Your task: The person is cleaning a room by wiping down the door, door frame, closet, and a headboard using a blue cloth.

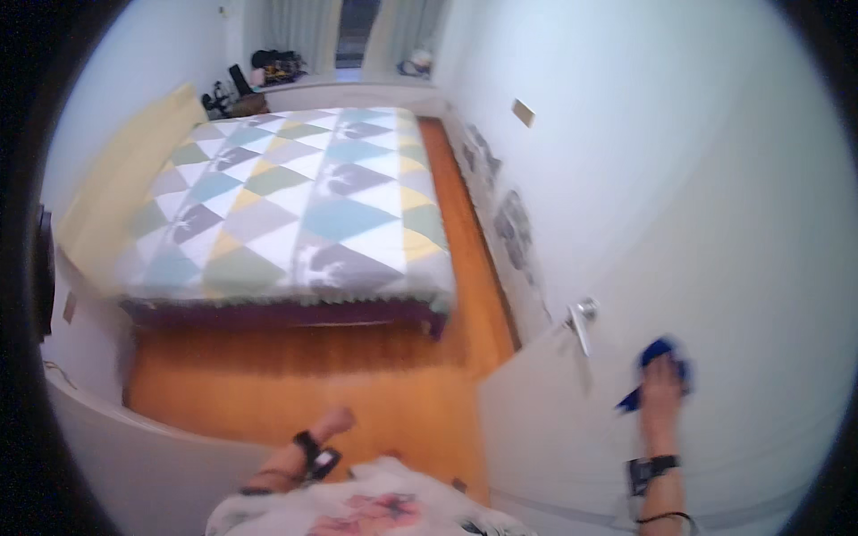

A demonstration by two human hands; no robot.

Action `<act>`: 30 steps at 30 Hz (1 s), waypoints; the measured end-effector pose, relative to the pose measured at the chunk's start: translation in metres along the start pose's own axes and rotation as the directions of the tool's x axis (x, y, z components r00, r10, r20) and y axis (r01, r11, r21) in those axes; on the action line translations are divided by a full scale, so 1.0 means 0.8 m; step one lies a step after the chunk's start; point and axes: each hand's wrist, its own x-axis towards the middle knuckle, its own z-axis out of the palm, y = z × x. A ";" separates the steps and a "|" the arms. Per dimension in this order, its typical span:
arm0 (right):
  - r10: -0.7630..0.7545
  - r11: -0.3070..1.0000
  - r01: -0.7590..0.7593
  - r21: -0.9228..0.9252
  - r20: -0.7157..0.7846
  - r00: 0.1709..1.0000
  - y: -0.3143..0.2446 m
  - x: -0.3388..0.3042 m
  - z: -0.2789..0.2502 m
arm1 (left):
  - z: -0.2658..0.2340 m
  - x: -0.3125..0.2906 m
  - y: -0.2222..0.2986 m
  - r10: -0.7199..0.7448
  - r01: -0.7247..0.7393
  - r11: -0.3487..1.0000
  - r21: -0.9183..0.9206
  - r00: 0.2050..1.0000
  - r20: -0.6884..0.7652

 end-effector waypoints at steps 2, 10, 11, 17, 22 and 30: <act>0.208 0.815 -0.216 -0.537 -0.076 0.975 0.065 0.078 -0.099 | -0.053 -0.014 0.040 0.006 -0.005 1.000 -0.024 0.999 0.042; 0.346 0.516 -0.307 -0.800 -0.133 0.929 0.070 0.138 -0.148 | -0.083 -0.042 0.062 0.003 -0.001 0.984 -0.176 1.000 0.010; 0.318 0.659 -0.208 -0.723 0.017 0.948 0.042 0.102 -0.094 | -0.084 -0.049 0.061 0.007 -0.006 0.981 -0.195 1.000 0.004; 0.073 0.960 -0.246 0.138 0.721 0.689 -0.160 -0.125 0.162 | -0.055 -0.094 -0.026 -0.236 0.140 0.885 -0.443 0.957 -0.167; -0.349 -0.174 -0.733 0.658 0.654 0.671 -0.278 -0.118 0.244 | -0.107 -0.148 0.030 -0.232 0.059 0.805 -0.590 0.947 -0.222; -0.908 -0.351 -0.464 0.814 -0.176 0.379 -0.430 0.032 0.048 | -0.167 -0.204 0.211 0.363 -0.455 0.890 -0.004 0.717 -0.595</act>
